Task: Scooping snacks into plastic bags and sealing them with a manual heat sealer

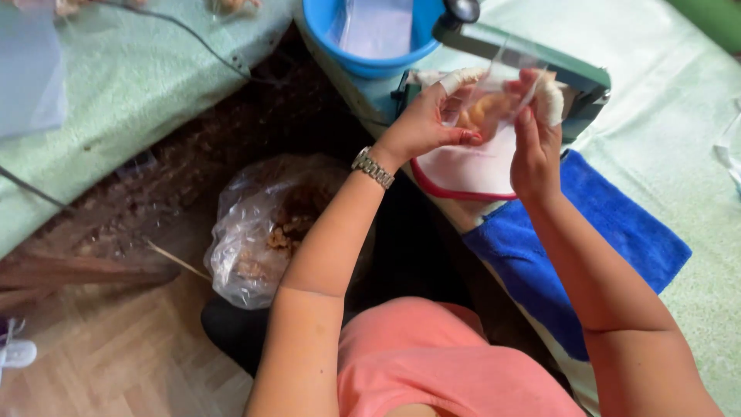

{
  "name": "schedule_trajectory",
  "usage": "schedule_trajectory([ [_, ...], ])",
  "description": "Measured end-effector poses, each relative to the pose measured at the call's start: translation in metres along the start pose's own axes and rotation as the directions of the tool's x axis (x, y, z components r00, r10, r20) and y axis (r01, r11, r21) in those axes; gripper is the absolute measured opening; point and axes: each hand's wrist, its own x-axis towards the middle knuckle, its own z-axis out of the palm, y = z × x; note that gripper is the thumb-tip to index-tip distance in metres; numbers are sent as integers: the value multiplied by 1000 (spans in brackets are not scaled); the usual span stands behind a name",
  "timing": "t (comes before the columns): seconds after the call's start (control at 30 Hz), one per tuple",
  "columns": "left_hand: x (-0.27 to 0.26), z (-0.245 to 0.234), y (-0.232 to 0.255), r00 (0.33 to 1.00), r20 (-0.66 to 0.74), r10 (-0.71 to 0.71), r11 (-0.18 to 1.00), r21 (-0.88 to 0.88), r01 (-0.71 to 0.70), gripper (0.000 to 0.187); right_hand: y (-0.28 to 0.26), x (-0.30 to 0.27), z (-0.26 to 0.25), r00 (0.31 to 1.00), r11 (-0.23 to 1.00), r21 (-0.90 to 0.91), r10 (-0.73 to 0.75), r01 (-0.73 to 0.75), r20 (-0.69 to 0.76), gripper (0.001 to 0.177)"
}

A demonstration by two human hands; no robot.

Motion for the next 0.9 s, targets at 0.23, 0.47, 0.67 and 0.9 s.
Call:
schedule_trajectory([
  [0.23,-27,14,-41,956,-288,56,964,265,23,76,43,-10,21,998,997,79,10,-15,59,34],
  [0.47,-123,-24,1,880,-437,187,953,-137,-270,30,5,-24,111,986,978,202,-89,60,139,10],
  [0.67,-291,-71,24,677,-735,-26,939,214,268,57,9,-58,206,896,956,277,-41,-92,442,18],
  [0.9,-420,-50,9,231,-927,-296,932,-227,284,34,234,-146,251,446,864,-503,460,-24,768,27],
])
